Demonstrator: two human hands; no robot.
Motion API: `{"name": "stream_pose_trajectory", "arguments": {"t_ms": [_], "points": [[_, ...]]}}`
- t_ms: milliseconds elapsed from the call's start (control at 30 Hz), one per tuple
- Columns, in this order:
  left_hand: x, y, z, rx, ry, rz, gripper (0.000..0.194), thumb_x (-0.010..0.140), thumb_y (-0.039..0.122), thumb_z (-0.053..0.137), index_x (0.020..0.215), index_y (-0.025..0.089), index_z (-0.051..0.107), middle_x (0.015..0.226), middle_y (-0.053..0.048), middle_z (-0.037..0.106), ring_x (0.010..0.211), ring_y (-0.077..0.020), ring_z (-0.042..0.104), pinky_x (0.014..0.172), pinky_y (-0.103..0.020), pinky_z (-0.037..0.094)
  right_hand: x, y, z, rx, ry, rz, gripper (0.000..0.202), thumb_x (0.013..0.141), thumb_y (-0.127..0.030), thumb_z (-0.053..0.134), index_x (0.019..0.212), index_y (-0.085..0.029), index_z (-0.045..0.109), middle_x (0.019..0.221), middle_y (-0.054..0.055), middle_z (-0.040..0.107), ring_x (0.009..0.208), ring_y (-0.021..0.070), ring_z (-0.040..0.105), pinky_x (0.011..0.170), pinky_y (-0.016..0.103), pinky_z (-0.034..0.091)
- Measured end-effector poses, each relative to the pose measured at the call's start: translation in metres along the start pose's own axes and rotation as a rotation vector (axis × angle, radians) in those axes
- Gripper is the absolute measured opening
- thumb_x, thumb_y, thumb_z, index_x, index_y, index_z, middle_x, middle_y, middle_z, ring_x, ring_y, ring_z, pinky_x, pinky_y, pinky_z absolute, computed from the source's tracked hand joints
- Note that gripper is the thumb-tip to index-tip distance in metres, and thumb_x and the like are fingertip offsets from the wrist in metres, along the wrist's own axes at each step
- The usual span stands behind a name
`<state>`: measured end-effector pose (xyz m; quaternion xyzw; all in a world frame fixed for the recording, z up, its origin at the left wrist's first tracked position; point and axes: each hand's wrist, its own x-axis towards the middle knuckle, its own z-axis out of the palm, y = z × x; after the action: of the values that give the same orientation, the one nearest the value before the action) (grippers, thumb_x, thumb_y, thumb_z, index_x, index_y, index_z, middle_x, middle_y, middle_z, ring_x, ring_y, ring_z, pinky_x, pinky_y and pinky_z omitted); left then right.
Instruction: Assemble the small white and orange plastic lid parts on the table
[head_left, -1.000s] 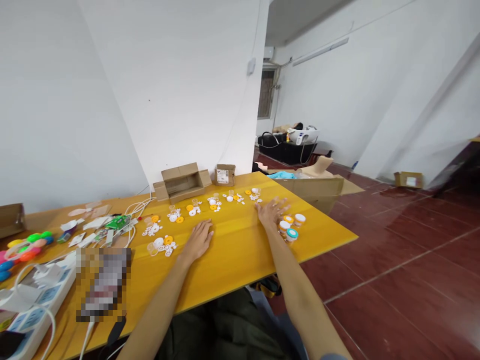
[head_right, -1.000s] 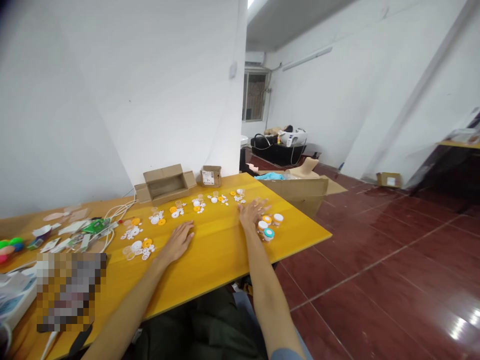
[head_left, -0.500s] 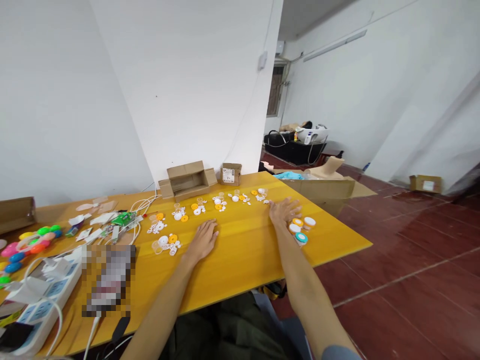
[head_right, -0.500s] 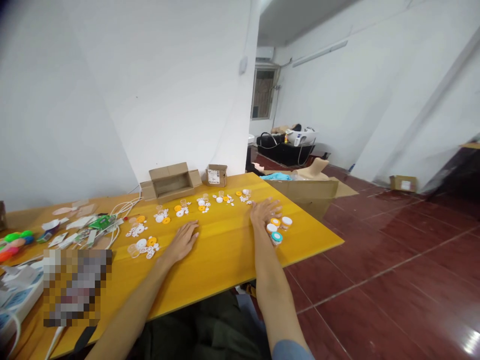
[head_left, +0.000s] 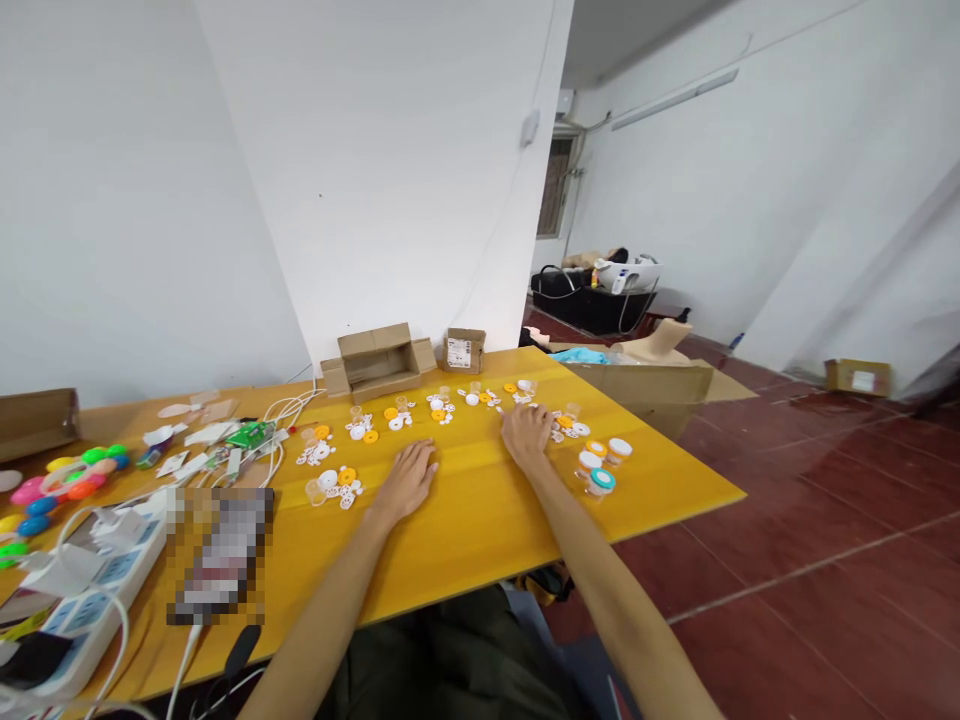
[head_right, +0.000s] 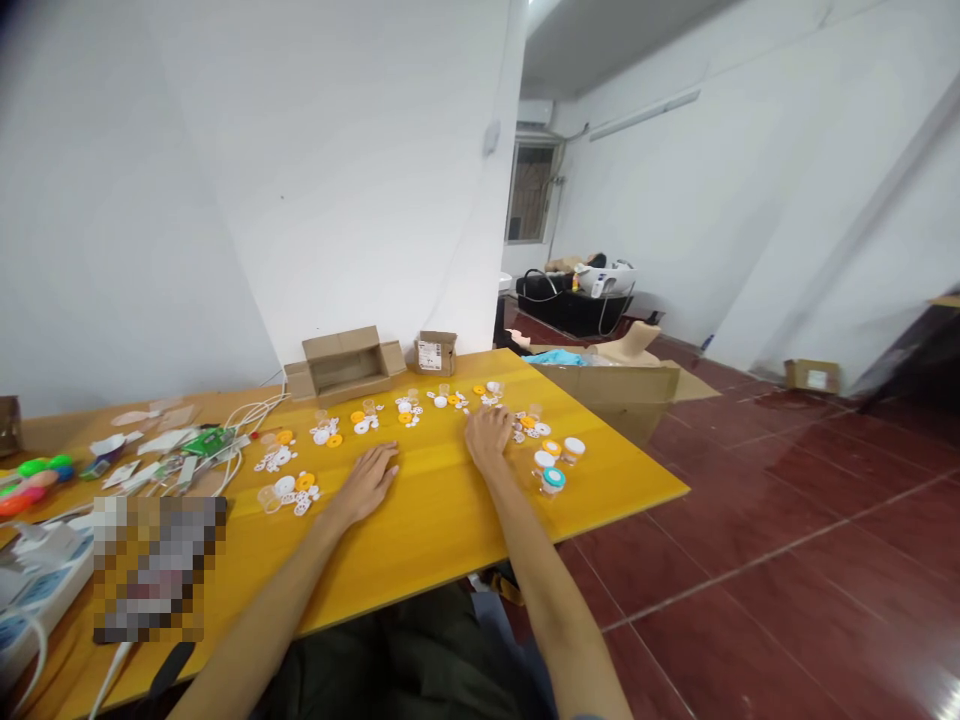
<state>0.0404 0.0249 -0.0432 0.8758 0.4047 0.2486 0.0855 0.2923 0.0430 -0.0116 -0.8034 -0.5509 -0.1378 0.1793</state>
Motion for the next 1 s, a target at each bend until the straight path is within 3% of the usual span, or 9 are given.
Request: {"name": "stream_pose_trajectory", "arguments": {"t_ms": [100,533,767,1000], "points": [[0.0,0.0,0.0,0.0,-0.006,-0.006,0.031,0.103,0.034,0.035,0.126,0.025,0.055,0.143,-0.009,0.057,0.138,-0.0215,0.048,0.114,-0.044,0.04,0.002,0.001,-0.001,-0.017,-0.045,-0.002,0.047,0.098,-0.03,0.037,0.107,-0.001,0.072,0.101,0.03,0.071,0.105,0.0401,0.057,0.089,0.051,0.036],[-0.002,-0.002,0.0,0.004,-0.017,-0.033,0.033,0.102,0.032,0.038,0.13,0.027,0.054,0.143,-0.009,0.058,0.135,-0.0224,0.05,0.114,-0.046,0.039,0.019,0.005,0.006,0.135,-0.089,0.04,0.042,0.096,-0.026,0.041,0.119,-0.004,0.068,0.12,0.03,0.066,0.122,0.0427,0.053,0.099,0.06,0.036],[-0.001,0.003,-0.003,0.007,-0.015,-0.028,0.033,0.103,0.032,0.036,0.129,0.026,0.055,0.142,-0.009,0.058,0.136,-0.0226,0.049,0.114,-0.045,0.04,0.006,0.003,0.005,0.075,-0.055,0.031,0.043,0.096,-0.025,0.04,0.12,-0.003,0.068,0.122,0.031,0.065,0.118,0.0407,0.053,0.096,0.055,0.036],[0.001,0.002,-0.003,0.013,-0.027,-0.031,0.033,0.103,0.034,0.035,0.128,0.025,0.055,0.143,-0.009,0.057,0.137,-0.0221,0.048,0.116,-0.045,0.039,-0.014,0.003,-0.005,0.039,-0.034,-0.098,0.039,0.097,-0.025,0.039,0.106,-0.007,0.073,0.115,0.027,0.067,0.112,0.0377,0.055,0.093,0.05,0.038]]}}
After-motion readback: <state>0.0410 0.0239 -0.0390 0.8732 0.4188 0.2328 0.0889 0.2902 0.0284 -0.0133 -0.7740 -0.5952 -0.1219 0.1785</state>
